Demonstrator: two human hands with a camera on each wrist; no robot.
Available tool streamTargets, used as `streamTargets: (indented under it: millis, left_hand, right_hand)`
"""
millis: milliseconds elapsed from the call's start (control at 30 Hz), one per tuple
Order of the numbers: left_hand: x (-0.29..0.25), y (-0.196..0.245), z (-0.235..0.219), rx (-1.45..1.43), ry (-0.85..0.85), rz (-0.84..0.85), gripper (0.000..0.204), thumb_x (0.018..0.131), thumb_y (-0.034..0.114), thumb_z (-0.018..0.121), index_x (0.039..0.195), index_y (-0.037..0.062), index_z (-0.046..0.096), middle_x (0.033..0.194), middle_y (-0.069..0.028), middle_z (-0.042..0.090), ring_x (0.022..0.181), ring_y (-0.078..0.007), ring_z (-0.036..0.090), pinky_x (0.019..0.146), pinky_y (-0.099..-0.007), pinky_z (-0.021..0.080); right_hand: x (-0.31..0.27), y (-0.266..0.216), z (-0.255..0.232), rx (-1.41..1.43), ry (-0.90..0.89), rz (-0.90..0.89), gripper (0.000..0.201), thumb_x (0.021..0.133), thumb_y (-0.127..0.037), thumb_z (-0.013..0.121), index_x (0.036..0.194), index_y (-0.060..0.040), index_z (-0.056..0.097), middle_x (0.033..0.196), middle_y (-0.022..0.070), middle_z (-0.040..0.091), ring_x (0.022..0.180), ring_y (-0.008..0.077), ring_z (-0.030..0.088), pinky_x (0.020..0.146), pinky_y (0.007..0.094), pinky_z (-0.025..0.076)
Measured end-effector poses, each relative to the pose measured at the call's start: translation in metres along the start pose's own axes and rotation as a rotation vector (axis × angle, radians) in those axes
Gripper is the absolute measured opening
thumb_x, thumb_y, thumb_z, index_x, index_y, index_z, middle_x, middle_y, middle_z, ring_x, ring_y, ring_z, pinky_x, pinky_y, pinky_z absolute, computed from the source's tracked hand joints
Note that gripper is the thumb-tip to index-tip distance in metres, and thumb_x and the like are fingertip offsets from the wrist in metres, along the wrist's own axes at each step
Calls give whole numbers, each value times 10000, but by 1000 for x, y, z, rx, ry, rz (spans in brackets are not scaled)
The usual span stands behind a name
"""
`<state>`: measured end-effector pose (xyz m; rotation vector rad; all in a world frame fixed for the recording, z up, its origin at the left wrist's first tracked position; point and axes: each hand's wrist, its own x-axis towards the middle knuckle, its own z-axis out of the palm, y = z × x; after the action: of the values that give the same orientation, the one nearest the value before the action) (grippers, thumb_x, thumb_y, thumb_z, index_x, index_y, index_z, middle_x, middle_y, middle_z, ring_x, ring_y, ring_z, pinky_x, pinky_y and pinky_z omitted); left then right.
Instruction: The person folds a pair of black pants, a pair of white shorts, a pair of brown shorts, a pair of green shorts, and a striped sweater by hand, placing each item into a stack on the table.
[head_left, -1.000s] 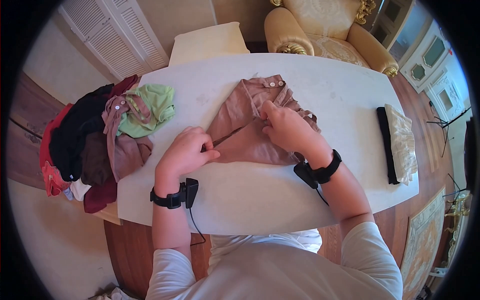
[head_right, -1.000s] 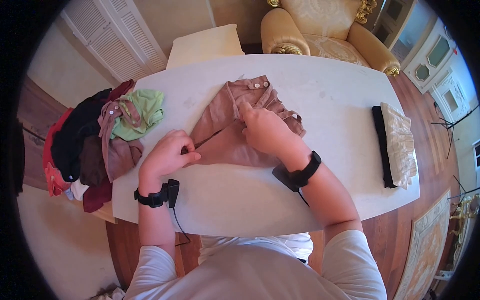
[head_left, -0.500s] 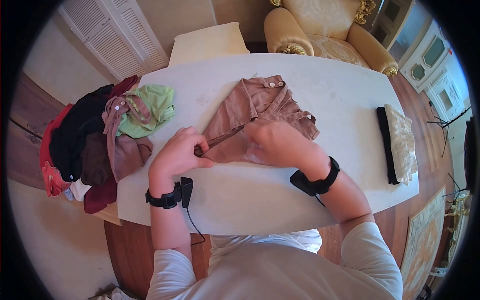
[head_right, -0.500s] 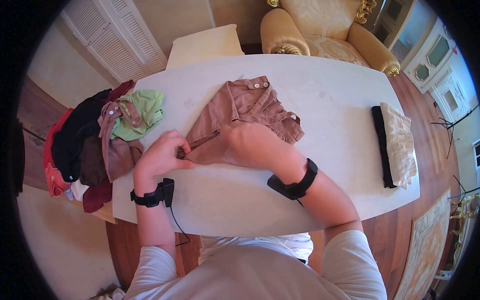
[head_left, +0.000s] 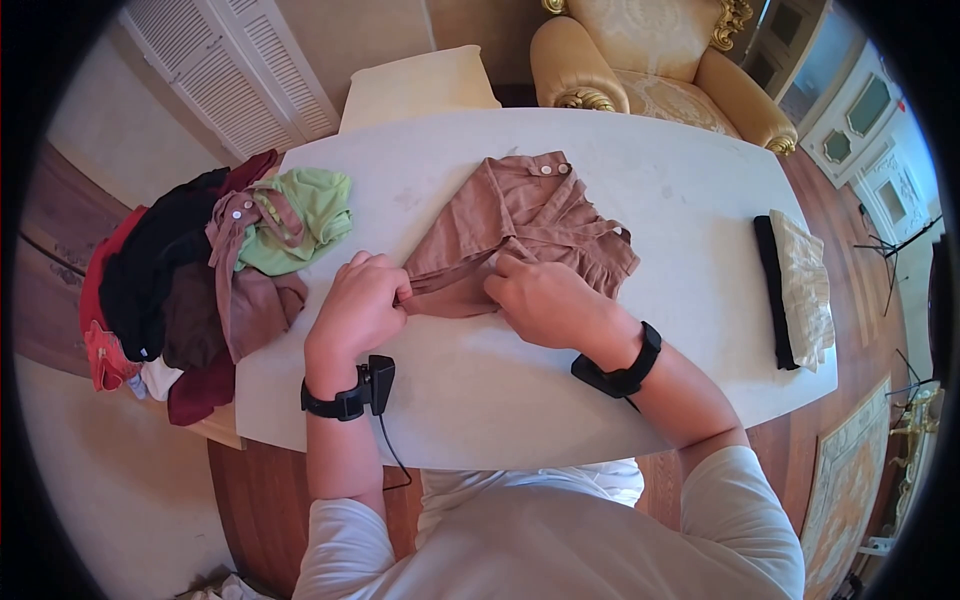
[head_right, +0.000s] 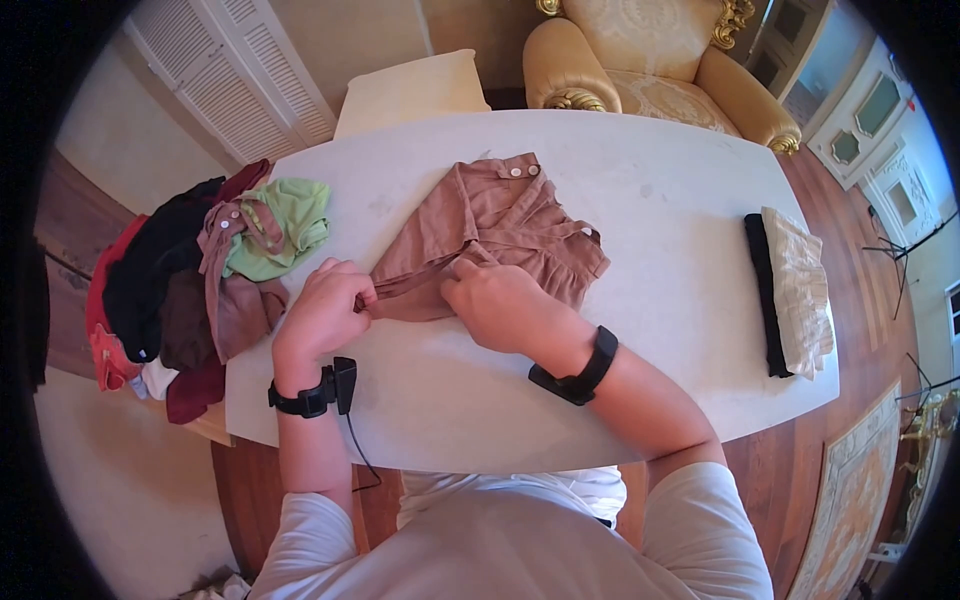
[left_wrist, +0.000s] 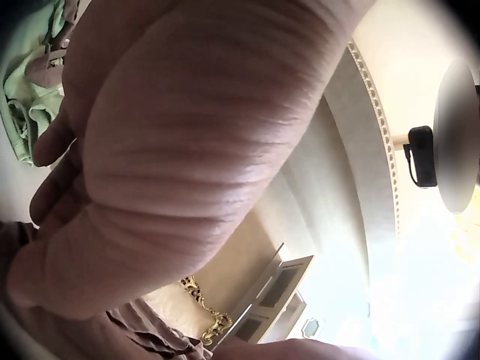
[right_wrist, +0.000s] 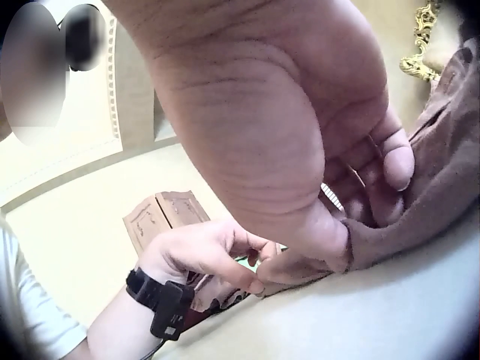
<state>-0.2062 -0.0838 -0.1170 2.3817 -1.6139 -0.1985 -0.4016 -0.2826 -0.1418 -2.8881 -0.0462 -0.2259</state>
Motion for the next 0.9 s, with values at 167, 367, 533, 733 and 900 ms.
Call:
streamTargets:
  millis: [167, 367, 533, 733, 900]
  left_hand:
    - [-1, 9, -9, -22, -77, -39, 107, 743, 115, 793, 821, 45, 772, 903, -149, 725, 1010, -363, 642, 891, -428, 525]
    - [10, 8, -9, -79, -182, -197, 267, 740, 241, 891, 800, 35, 731, 894, -156, 724, 1002, -368, 649, 870, -440, 528]
    - [5, 20, -10, -86, 26, -201, 367, 730, 203, 905, 902, 25, 634, 989, -135, 666, 965, -371, 653, 839, -446, 529]
    - [8, 5, -1, -235, -65, -143, 330, 765, 175, 877, 948, 40, 638, 1003, -121, 635, 925, -330, 660, 815, -414, 534]
    - [8, 6, 3, -240, -101, -90, 240, 782, 147, 864, 892, 54, 672, 981, -110, 632, 884, -291, 656, 785, -386, 533]
  right_hand:
    - [-4, -2, 3, -22, 24, -21, 219, 910, -223, 713, 969, -16, 668, 1020, 150, 645, 847, 338, 711, 720, 438, 589]
    - [-1, -18, -11, 70, 1, -5, 327, 921, -312, 732, 1006, -1, 673, 1035, 169, 646, 868, 338, 719, 737, 420, 593]
    - [3, -10, 12, -18, 112, 37, 354, 895, -277, 777, 1078, -9, 637, 1074, 151, 608, 1021, 331, 662, 851, 411, 565]
    - [0, -7, 0, -74, 93, 125, 347, 850, -212, 797, 1098, -28, 638, 1146, 142, 589, 1147, 339, 605, 973, 444, 518]
    - [-4, 7, 1, -121, 61, 96, 341, 824, -205, 810, 1083, -46, 657, 1149, 124, 602, 1152, 331, 605, 974, 438, 510]
